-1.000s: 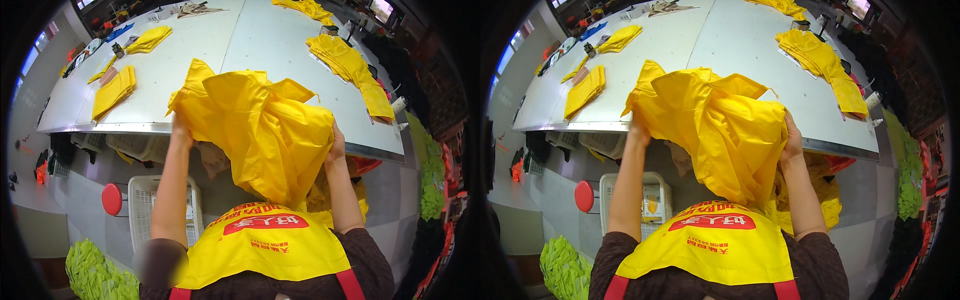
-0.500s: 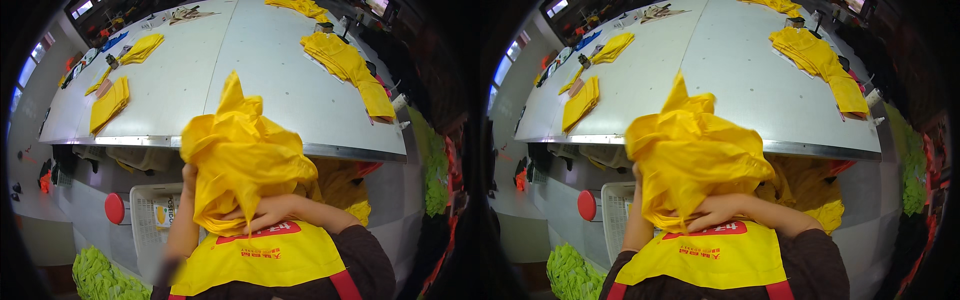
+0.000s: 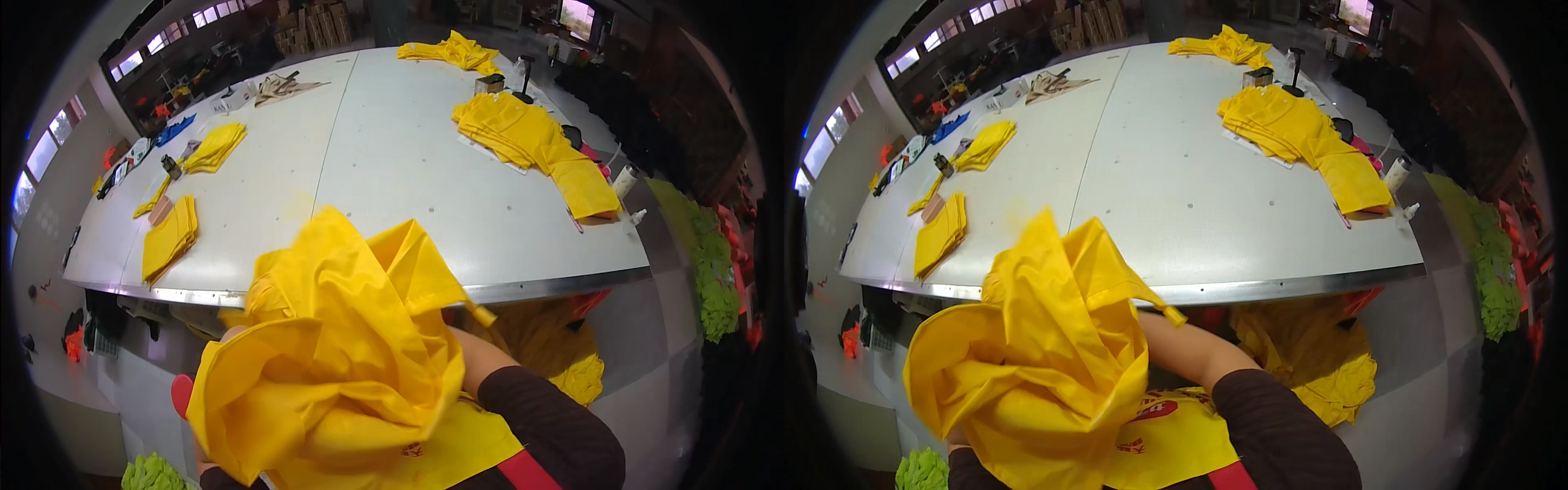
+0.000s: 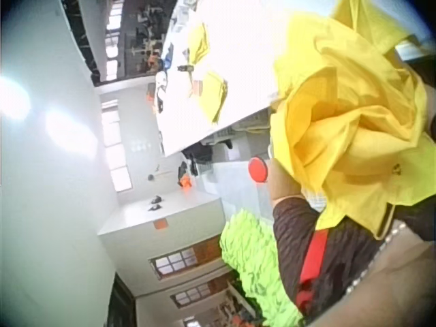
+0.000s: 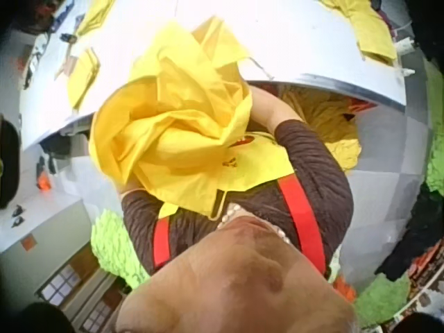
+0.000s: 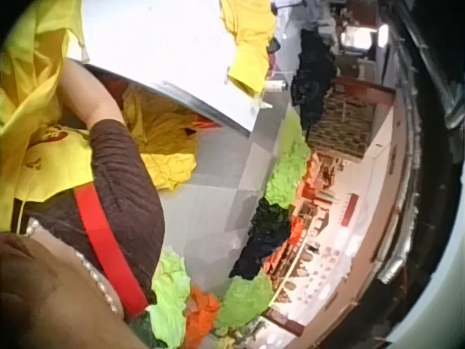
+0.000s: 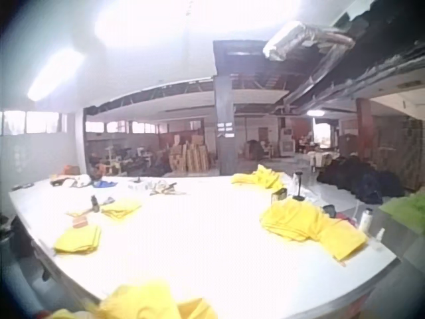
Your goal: The person folds a yellow raincoat on a white table, smoothing and aligning the fabric, then folding it into a compact rectangle. The person uses scissors to trim a small piece of fabric from the coat and places the folded item on a stack of similar yellow garments.
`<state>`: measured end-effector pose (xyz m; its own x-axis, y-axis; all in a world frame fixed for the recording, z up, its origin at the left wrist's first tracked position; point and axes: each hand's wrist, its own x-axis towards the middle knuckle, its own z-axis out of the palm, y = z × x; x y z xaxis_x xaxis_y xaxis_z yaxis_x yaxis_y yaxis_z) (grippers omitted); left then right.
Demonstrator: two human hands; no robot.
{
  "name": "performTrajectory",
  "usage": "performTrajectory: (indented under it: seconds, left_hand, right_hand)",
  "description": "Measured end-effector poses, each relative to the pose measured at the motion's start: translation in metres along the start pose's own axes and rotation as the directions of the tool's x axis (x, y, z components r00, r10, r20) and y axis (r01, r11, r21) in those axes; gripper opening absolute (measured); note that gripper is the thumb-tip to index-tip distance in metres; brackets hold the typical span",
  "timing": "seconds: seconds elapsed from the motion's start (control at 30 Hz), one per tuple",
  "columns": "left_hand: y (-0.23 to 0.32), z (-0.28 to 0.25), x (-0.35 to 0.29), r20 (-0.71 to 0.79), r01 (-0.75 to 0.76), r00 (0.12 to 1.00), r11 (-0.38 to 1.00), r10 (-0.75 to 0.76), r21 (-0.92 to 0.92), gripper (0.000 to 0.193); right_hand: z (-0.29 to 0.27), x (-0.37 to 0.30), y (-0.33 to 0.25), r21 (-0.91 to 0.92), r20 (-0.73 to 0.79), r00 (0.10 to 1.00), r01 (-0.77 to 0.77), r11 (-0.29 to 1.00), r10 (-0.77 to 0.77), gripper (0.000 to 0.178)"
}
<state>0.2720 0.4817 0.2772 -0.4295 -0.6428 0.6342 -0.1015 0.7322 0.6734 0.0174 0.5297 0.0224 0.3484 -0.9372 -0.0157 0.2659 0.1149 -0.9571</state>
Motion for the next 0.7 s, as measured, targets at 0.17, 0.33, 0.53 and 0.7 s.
performTrajectory:
  seconds: [0.17,0.33,0.53,0.7]
  left_hand:
    - [-0.014,-0.014,0.008,-0.049,-0.015,0.999,0.999,0.017,0.041,0.048]
    - [-0.018,-0.077,-0.008,0.005,0.08,0.997,0.995,-0.081,0.063,0.05]
    - [-0.032,-0.115,-0.033,-0.4,0.267,0.834,0.913,-0.38,-0.309,0.051]
    - [-0.044,-0.078,0.008,-0.402,0.11,0.916,0.965,-0.005,0.238,0.03]
  right_hand:
    - [-0.018,-0.049,-0.014,-0.184,-0.053,0.998,-0.027,0.982,0.018,0.06]
    - [-0.061,-0.172,-0.085,-0.404,0.034,0.99,-0.108,0.908,0.133,0.059]
    - [-0.032,-0.271,-0.271,-0.24,0.267,0.961,0.136,0.961,-0.069,0.065]
    - [0.006,-0.227,-0.252,0.266,0.126,0.95,0.245,0.932,-0.286,0.08]
